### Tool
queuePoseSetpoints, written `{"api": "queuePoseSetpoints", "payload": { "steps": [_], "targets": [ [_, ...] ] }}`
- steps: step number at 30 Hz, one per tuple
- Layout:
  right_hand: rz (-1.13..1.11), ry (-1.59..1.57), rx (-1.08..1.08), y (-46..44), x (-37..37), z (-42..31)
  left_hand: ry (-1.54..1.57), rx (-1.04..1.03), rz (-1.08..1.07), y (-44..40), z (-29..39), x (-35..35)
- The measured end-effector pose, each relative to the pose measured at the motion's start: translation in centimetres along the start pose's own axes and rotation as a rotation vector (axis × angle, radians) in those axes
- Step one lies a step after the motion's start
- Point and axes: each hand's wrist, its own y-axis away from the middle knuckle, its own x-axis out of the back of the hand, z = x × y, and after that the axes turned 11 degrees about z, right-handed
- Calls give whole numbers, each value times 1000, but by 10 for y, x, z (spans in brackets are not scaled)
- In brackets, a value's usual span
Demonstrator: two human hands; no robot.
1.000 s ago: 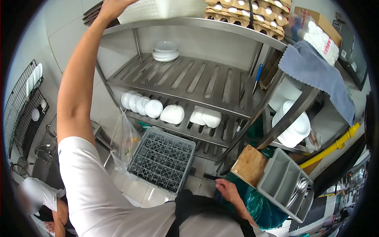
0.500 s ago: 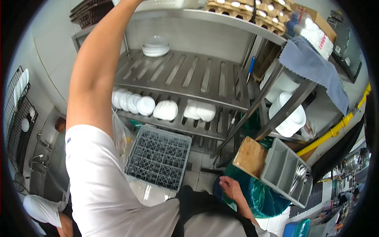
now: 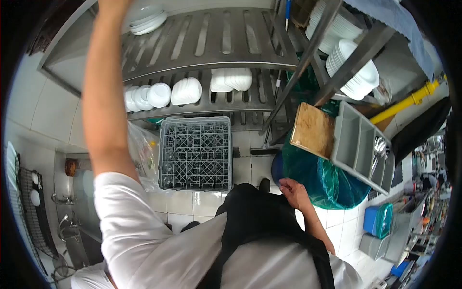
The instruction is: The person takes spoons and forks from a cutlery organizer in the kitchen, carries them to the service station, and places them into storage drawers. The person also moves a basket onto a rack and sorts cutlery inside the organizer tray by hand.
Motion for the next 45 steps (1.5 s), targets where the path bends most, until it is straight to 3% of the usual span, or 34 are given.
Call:
{"api": "queuePoseSetpoints", "payload": {
  "steps": [3,4,5,6,7,8,9,11,14,17,18,20,22,23,25,28,29,31,33,36,39,43,44,45],
  "targets": [
    [-166,-38,6,9,1,2,274,151,-169,149,82,2],
    [-258,-79,36,11,4,-1,489,461,-290,196,117,2],
    [-328,-119,57,13,10,0,481,382,-404,253,132,-3],
    [-479,-148,81,11,10,12,580,821,-727,298,166,8],
    [-571,-155,67,10,17,14,708,1102,-866,346,191,13],
    [-604,-138,5,10,29,9,686,1093,-994,380,216,24],
    [-636,-242,7,8,36,17,684,1226,-1105,397,244,37],
    [-606,-412,57,10,76,9,807,1191,-1335,424,281,56],
    [-417,-538,138,19,136,23,1049,1073,-1342,422,333,56],
    [-140,-643,5,37,205,52,993,1225,-1445,433,363,36],
    [39,-618,-4,44,231,65,964,1355,-1362,431,381,25],
    [528,-302,-55,56,275,95,953,1396,-1323,427,403,-2],
    [876,104,-129,60,314,145,892,1370,-1305,416,435,-38],
    [972,411,-96,60,332,174,959,1444,-1301,410,455,-57],
    [1168,556,-84,54,349,225,1081,1596,-1271,399,504,-96],
    [1161,347,-156,38,348,275,1085,1363,-1194,392,598,-159],
    [1063,296,-189,38,349,276,1037,1243,-1186,394,621,-183],
    [1069,300,-78,40,352,278,755,829,-1344,396,649,-238],
    [1029,226,-67,44,355,282,418,577,-1495,403,678,-288],
    [943,194,3,50,359,284,102,155,-1406,440,707,-321],
    [842,157,54,56,362,289,40,333,-1452,455,708,-334],
    [795,66,79,63,366,290,235,659,-1407,453,701,-336],
    [791,31,87,63,368,291,260,665,-1305,457,700,-334],
    [786,-4,98,62,371,291,378,858,-1238,461,700,-333]
  ]
}}
